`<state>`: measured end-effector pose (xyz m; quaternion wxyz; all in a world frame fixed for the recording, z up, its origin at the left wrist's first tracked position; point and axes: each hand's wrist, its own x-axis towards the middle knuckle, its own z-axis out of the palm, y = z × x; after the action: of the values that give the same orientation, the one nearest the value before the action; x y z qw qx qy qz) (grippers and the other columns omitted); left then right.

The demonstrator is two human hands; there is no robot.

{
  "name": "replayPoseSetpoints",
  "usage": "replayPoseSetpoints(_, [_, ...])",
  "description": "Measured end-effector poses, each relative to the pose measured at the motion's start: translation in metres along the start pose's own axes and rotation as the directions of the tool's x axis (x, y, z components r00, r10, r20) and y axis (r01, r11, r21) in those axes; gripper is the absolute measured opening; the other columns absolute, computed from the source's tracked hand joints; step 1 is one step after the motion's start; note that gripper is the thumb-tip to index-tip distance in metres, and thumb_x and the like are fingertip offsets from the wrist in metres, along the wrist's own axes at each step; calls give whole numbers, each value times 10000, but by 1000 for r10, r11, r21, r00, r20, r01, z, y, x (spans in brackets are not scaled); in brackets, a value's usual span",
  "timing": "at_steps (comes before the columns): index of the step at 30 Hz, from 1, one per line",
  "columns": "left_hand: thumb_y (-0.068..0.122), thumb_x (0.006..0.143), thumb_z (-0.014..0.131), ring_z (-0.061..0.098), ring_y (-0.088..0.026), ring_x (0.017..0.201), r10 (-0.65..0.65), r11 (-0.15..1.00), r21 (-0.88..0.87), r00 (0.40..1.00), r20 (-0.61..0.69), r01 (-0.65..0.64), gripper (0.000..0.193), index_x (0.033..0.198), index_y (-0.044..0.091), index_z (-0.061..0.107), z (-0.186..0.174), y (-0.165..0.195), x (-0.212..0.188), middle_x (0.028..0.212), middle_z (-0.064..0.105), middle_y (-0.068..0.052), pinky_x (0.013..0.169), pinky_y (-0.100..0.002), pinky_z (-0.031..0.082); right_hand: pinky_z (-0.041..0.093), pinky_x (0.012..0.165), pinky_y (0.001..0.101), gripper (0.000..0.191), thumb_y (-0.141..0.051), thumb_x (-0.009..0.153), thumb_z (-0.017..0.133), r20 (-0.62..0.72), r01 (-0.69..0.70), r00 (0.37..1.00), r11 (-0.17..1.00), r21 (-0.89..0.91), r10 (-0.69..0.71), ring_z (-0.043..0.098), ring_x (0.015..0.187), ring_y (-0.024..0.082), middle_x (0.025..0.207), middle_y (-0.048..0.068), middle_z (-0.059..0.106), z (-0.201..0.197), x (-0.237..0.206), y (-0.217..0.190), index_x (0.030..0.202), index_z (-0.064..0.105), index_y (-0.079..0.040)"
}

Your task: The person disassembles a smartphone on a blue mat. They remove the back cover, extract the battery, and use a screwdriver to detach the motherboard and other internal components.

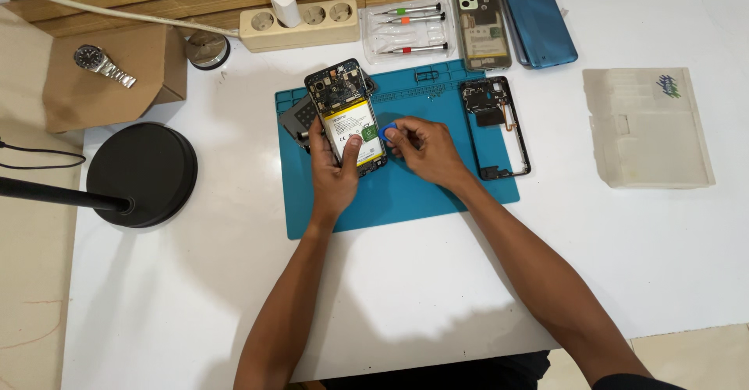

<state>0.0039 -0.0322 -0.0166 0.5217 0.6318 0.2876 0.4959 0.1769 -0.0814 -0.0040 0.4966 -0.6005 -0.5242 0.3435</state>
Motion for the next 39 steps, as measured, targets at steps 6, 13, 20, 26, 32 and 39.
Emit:
replayPoseSetpoints(6, [149, 1065, 589, 625, -195, 1196, -21, 999, 29, 1000, -8, 21, 612, 1558, 5, 257, 3, 3, 3, 1342, 597, -188, 1007, -356, 565, 498, 596, 313, 212, -187, 1002, 680, -38, 273, 953, 904, -330, -302, 618, 653, 156, 816, 106, 685, 1, -6, -7, 983, 710, 22])
replayPoseSetpoints(13, [188, 1075, 557, 631, -206, 1201, -28, 999, -32, 1000, 9, 28, 598, 1556, 8, 252, 3, 4, 4, 1355, 589, -193, 998, -342, 575, 512, 601, 276, 235, -219, 1025, 658, 31, 57, 998, 988, -146, -53, 631, 665, 98, 763, 44, 690, -2, 2, -9, 932, 695, -7])
replayPoseSetpoints(20, [114, 867, 820, 696, -200, 1089, -59, 998, -5, 998, -1, 58, 932, 1539, -8, 186, 3, 8, 4, 1254, 627, -180, 883, -318, 648, 530, 599, 217, 212, -236, 1013, 650, 148, -5, 989, 998, 70, -6, 608, 675, 37, 744, -19, 678, -2, 8, -6, 980, 703, -34])
replayPoseSetpoints(26, [109, 686, 971, 702, -214, 1069, 3, 986, 168, 1000, -3, -3, 1103, 1487, -31, 225, 5, 8, 6, 1239, 615, -170, 872, -336, 660, 417, 522, 241, 170, -186, 1002, 691, 129, 74, 989, 996, -43, -68, 520, 618, 63, 721, 16, 664, -5, 6, -3, 984, 712, -19])
replayPoseSetpoints(32, [61, 727, 912, 713, -206, 1024, -15, 986, 163, 1000, -9, 16, 1029, 1495, -25, 232, 3, 4, 3, 1207, 626, -160, 827, -322, 672, 519, 622, 207, 152, -177, 1038, 662, 137, 144, 976, 973, 180, -169, 630, 727, 31, 817, -9, 707, -4, 1, 2, 1005, 687, -31])
replayPoseSetpoints(39, [77, 786, 862, 711, -191, 1039, -114, 993, 22, 994, 3, 113, 964, 1510, -2, 231, -4, 0, 2, 1212, 620, -136, 865, -316, 665, 450, 563, 303, 153, -189, 1020, 719, -48, -124, 992, 951, -283, 115, 546, 633, 146, 751, 106, 674, -37, 14, -1, 1040, 760, -43])
